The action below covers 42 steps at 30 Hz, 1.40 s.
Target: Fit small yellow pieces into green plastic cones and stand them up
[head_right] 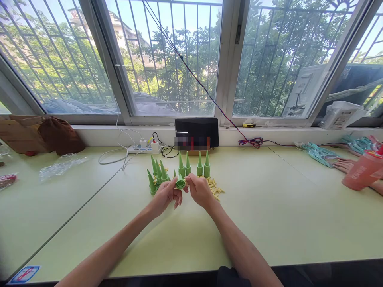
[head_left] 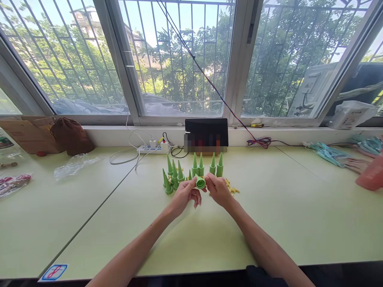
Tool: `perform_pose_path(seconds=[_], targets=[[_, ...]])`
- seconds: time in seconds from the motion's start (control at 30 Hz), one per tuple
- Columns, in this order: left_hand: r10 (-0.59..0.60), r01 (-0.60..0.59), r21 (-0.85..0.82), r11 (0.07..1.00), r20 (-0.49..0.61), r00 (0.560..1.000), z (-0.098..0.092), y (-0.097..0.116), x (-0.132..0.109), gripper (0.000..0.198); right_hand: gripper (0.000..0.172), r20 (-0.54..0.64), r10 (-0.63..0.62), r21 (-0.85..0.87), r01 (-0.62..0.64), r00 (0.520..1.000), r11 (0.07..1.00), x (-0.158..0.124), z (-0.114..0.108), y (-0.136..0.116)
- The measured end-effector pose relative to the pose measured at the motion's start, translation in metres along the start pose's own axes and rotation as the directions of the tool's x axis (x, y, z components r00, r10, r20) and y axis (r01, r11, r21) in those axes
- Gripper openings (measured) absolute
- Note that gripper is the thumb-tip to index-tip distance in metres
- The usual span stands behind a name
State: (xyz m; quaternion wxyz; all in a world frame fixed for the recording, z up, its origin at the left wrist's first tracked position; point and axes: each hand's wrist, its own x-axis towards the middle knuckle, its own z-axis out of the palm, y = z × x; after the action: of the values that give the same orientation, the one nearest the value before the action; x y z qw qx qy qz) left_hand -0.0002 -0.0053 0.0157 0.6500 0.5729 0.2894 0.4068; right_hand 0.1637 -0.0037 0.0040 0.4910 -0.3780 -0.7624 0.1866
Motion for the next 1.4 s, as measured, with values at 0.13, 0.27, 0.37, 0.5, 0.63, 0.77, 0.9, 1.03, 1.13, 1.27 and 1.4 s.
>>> perform_pose_path(seconds=[0.13,0.27,0.37,0.5,0.63,0.77,0.9,1.03,1.13,1.27,1.4], targets=[[0.003,-0.004,0.042,0.999,0.019,1.0,-0.001,0.002,-0.001,0.048,0.039,-0.012,0.015,-0.004,-0.015,1.0,1.0,0.0,0.0,0.0],[0.032,-0.034,0.101,0.994,0.024,0.999,-0.001,0.004,-0.002,0.041,0.038,-0.031,0.009,-0.042,-0.01,0.999,0.999,0.0,0.001,0.005],[0.057,-0.059,0.152,0.987,0.019,0.998,-0.001,0.005,-0.003,0.039,0.038,-0.036,0.004,-0.073,-0.007,0.999,0.997,0.0,0.001,0.009],[0.108,-0.11,0.238,0.965,0.021,0.994,-0.001,0.002,-0.002,0.037,0.036,-0.036,0.002,-0.083,-0.005,0.999,0.997,0.0,0.001,0.011],[0.166,-0.168,0.344,0.924,0.036,0.986,-0.006,-0.006,-0.001,0.034,0.034,-0.041,-0.002,-0.09,-0.002,0.999,0.996,0.0,0.0,0.011],[0.2,-0.187,0.454,0.871,0.019,0.98,-0.01,-0.011,0.0,0.034,0.035,-0.041,0.009,-0.082,-0.012,0.999,0.997,0.0,0.0,0.012],[0.236,-0.216,0.56,0.8,0.037,0.971,-0.011,-0.011,-0.001,0.038,0.035,-0.041,0.017,-0.08,-0.02,0.999,0.997,0.0,0.0,0.013],[0.31,-0.283,0.659,0.697,0.079,0.948,-0.013,-0.012,0.0,0.04,0.035,-0.035,0.023,-0.081,-0.025,0.999,0.996,0.0,0.0,0.014],[0.372,-0.346,0.715,0.608,0.128,0.919,-0.016,-0.014,0.001,0.04,0.036,-0.036,0.028,-0.075,-0.031,0.999,0.997,0.001,0.0,0.014],[0.426,-0.411,0.738,0.536,0.184,0.886,-0.019,-0.015,0.002,0.041,0.036,-0.041,0.032,-0.067,-0.034,0.999,0.997,0.001,0.001,0.016],[0.449,-0.425,0.747,0.512,0.19,0.873,-0.018,-0.014,0.001,0.042,0.035,-0.045,0.028,-0.065,-0.031,0.999,0.997,0.0,0.002,0.017]])
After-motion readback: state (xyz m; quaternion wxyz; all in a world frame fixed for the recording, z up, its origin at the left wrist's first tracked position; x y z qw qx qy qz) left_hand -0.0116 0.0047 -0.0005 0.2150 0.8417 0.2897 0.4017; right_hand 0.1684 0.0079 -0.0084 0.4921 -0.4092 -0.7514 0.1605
